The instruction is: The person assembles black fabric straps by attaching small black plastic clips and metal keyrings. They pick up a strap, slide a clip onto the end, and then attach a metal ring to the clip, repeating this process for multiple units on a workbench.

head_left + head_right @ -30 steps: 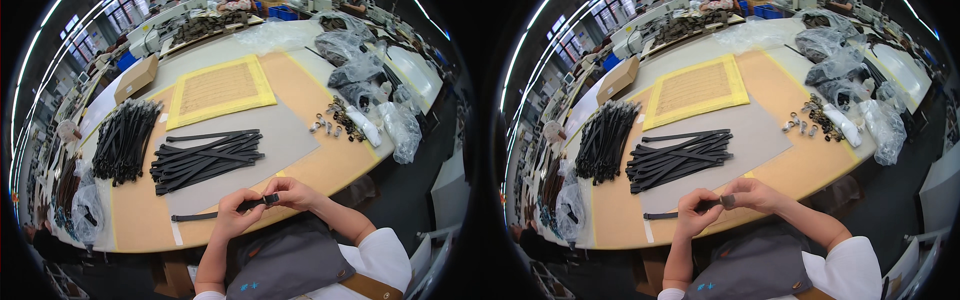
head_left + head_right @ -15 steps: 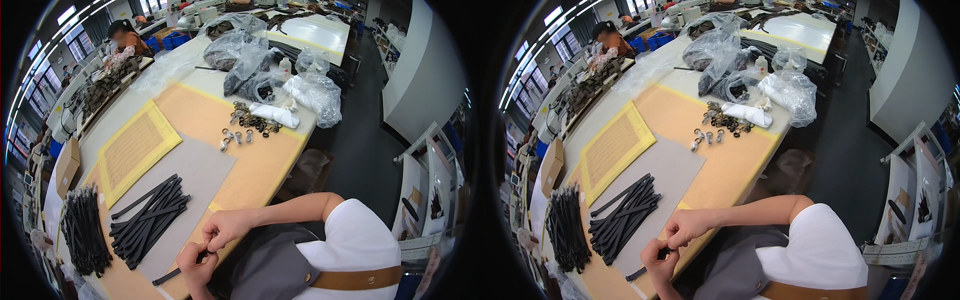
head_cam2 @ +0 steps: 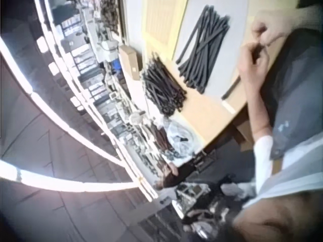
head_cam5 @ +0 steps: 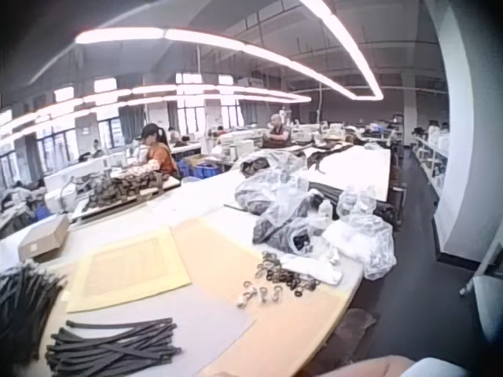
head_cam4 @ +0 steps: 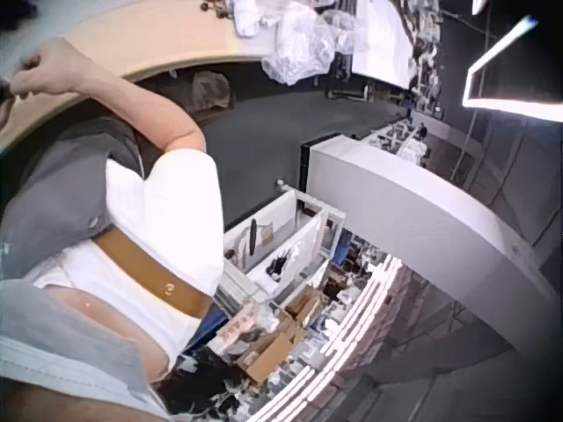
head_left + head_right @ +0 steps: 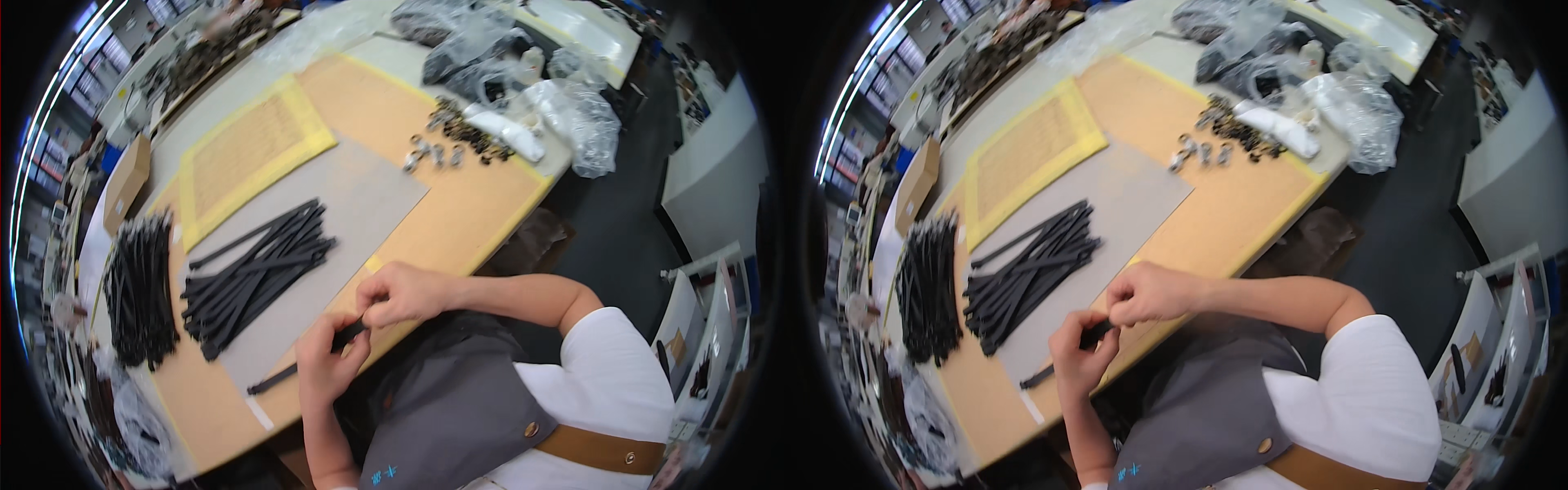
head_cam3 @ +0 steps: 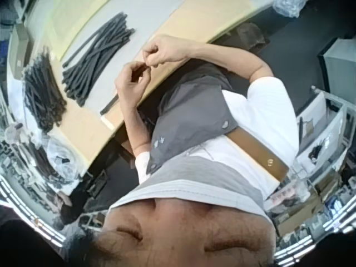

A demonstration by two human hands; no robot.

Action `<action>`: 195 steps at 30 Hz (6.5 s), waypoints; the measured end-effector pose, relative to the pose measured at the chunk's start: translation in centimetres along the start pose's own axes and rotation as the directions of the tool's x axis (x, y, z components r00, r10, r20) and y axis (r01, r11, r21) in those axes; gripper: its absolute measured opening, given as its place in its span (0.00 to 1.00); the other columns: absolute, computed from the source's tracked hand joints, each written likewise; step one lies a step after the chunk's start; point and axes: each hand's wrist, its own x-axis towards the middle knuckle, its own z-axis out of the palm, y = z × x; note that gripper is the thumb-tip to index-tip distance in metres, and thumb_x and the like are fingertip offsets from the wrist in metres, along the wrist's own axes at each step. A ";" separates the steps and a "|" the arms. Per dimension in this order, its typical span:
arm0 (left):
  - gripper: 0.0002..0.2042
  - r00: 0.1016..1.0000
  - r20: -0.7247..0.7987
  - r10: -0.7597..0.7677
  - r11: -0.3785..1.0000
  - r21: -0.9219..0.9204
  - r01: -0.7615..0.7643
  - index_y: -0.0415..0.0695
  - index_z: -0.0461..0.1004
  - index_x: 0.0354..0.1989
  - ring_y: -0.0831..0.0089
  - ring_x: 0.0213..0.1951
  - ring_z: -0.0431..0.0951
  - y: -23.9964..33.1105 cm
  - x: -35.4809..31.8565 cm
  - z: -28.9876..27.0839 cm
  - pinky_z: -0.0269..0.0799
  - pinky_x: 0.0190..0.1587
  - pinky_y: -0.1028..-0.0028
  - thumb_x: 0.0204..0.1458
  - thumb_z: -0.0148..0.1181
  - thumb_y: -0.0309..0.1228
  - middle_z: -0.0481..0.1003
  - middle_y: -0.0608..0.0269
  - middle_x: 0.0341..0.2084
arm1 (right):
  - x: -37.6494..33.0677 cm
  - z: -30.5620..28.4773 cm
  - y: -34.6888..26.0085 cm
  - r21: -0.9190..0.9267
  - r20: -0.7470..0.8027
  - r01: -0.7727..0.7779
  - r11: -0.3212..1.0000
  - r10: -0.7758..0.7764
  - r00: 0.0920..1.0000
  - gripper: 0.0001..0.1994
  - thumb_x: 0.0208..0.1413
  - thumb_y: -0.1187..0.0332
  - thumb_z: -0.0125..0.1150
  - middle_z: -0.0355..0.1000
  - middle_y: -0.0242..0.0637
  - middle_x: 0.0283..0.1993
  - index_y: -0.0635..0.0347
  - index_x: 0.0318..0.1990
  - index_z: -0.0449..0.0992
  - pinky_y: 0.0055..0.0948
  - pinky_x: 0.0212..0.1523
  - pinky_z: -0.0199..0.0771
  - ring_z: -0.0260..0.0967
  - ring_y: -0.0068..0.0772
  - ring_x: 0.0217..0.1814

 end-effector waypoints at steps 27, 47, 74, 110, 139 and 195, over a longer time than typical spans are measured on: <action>0.09 0.992 0.088 -0.094 0.957 -0.265 0.114 0.37 0.76 0.38 0.80 0.26 0.76 -1.8 -0.5 -0.9 0.73 0.27 0.78 0.49 0.67 0.23 0.78 0.63 0.27 | 0.7 0.2 -1.8 0.133 0.173 -0.267 0.954 0.243 0.954 0.13 0.61 0.60 0.69 0.75 0.28 0.32 0.63 0.40 0.79 0.19 0.34 0.66 0.69 0.15 0.34; 0.10 0.999 0.048 -0.021 0.976 -0.215 0.031 0.39 0.76 0.38 0.85 0.25 0.73 -2.3 -1.0 0.0 0.69 0.26 0.81 0.48 0.69 0.21 0.78 0.66 0.27 | 0.0 1.4 -0.9 -0.115 0.023 -0.114 0.987 0.117 0.993 0.11 0.62 0.63 0.65 0.72 0.25 0.26 0.63 0.35 0.78 0.23 0.28 0.61 0.62 0.14 0.29; 0.10 0.990 0.025 0.137 0.944 -0.305 -0.123 0.40 0.76 0.41 0.77 0.30 0.78 -3.3 -3.2 -0.3 0.72 0.31 0.77 0.53 0.71 0.23 0.79 0.63 0.29 | -0.7 2.7 0.3 -0.043 0.234 0.019 0.999 -0.009 0.972 0.14 0.69 0.61 0.54 0.63 0.25 0.27 0.61 0.33 0.72 0.26 0.33 0.61 0.57 0.17 0.32; 0.15 0.903 0.331 -0.274 0.953 -0.032 0.301 0.40 0.78 0.50 0.80 0.30 0.75 -7.9 -7.8 -13.1 0.71 0.36 0.76 0.57 0.71 0.30 0.78 0.68 0.25 | 1.1 -1.4 -1.0 0.070 0.148 -0.176 0.982 0.164 0.975 0.19 0.66 0.59 0.63 0.58 0.20 0.20 0.56 0.23 0.69 0.24 0.25 0.53 0.53 0.15 0.24; 0.07 0.788 -0.445 -0.424 0.903 -0.266 0.336 0.37 0.78 0.43 0.86 0.27 0.72 -18.4 -8.7 -31.2 0.65 0.29 0.83 0.60 0.64 0.25 0.75 0.71 0.26 | 34.4 2.3 -15.2 -0.602 0.299 0.148 0.785 0.050 0.953 0.20 0.60 0.55 0.71 0.75 0.31 0.35 0.63 0.49 0.79 0.24 0.39 0.72 0.71 0.21 0.36; 0.15 0.963 -0.209 0.172 0.912 0.403 -0.076 0.37 0.73 0.46 0.70 0.20 0.74 -9.7 -2.6 -3.6 0.69 0.21 0.75 0.49 0.62 0.15 0.76 0.51 0.37 | 6.1 -42.0 5.9 -0.396 -0.917 -0.858 0.328 -0.096 0.387 0.35 0.63 0.43 0.48 0.52 0.51 0.78 0.54 0.72 0.61 0.59 0.73 0.56 0.46 0.64 0.78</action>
